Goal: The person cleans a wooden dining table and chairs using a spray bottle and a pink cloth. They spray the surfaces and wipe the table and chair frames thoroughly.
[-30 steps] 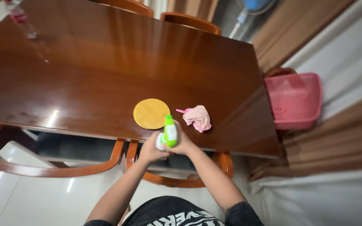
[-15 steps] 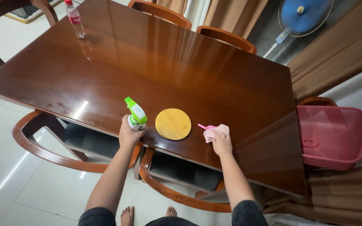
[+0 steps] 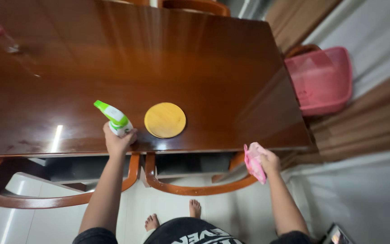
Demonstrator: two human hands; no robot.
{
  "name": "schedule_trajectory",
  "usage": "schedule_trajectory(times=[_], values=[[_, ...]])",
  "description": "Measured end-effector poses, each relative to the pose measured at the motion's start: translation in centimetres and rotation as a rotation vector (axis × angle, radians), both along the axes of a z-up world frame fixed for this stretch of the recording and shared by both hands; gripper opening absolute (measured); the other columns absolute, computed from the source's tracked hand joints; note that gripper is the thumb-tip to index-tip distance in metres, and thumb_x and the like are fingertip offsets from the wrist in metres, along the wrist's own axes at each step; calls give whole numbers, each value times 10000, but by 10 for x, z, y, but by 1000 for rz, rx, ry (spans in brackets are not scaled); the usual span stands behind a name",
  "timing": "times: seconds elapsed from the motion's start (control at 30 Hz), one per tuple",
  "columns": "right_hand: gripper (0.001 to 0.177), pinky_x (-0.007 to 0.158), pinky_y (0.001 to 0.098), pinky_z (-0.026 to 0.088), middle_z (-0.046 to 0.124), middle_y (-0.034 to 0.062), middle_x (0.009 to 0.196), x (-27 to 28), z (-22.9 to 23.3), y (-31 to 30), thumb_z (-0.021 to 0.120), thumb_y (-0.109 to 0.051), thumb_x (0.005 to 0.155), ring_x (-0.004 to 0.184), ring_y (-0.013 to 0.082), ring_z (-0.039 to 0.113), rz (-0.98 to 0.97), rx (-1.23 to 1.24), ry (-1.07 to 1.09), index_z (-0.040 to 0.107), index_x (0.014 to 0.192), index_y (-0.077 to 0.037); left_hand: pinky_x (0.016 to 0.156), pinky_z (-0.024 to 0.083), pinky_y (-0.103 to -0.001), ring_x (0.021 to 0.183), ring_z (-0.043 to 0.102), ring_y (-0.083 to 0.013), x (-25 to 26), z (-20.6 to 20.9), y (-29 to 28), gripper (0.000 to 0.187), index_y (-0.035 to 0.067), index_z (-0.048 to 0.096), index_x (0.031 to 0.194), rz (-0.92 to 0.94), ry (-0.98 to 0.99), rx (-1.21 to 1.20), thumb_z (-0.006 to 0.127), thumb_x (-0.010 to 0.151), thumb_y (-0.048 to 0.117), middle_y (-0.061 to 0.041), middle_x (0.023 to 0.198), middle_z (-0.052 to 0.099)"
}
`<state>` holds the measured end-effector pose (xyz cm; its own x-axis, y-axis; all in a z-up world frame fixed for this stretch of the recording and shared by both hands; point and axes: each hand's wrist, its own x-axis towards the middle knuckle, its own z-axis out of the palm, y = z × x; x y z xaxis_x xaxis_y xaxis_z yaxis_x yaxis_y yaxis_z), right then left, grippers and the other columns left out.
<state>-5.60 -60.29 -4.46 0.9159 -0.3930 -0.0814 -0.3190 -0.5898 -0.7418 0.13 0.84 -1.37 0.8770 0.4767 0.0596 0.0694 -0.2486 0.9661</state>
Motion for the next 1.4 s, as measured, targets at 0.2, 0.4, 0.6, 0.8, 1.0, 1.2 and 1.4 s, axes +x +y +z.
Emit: schedule_trajectory(times=[0.2,0.4,0.6,0.8,1.0,1.2,1.4], values=[[295,1182,463,338,571,134,1370,-70,-47,49,639,-117,805,1350,382,429,187,-592,-220,784,1056,-171,1094,410,-457,1316,477,-382,-6,-28,5,1264,-74,117,1553,29,-12,147,964,679,268,-269,1434,423],[330,1203,477,348,591,105,1343,-110,-76,100,632,-106,796,1350,358,459,30,-557,-435,750,1103,-137,1238,188,-556,1505,200,-484,-74,-70,-12,1107,-75,163,1598,145,-135,409,859,857,366,-332,1609,225],[419,1208,534,267,573,101,1358,-146,-108,218,624,-193,842,1374,364,405,-37,-590,-390,634,1254,-121,1215,270,-528,1442,305,-432,-139,-95,-26,782,-4,388,1490,-100,-152,468,744,884,338,-272,1535,340],[638,1163,575,175,441,226,1463,-171,-92,335,616,-252,843,1407,442,308,249,-497,-273,489,1421,-14,1148,307,-525,1367,385,-434,-156,-87,-14,660,25,484,1410,-291,-130,522,718,833,243,-241,1460,438],[642,1069,552,319,472,207,1469,-160,-90,355,620,-184,794,1305,411,417,772,-714,-231,530,1397,16,1017,400,-472,1135,585,-335,-161,-84,21,438,113,641,1156,-448,-81,644,708,724,149,-107,1125,663],[376,969,445,426,603,109,1156,-133,-75,250,647,-177,842,1130,308,548,895,-805,-66,611,1192,-43,992,409,-471,1007,629,-301,-165,-91,43,293,141,675,1020,-488,-5,679,710,729,126,-52,966,705],[506,952,470,416,636,126,1060,-136,-66,266,771,-172,698,1059,337,576,724,-682,-336,615,1158,-31,1059,395,-481,1029,633,-275,-171,-95,38,287,139,670,1039,-519,6,652,707,754,138,-43,949,703]])
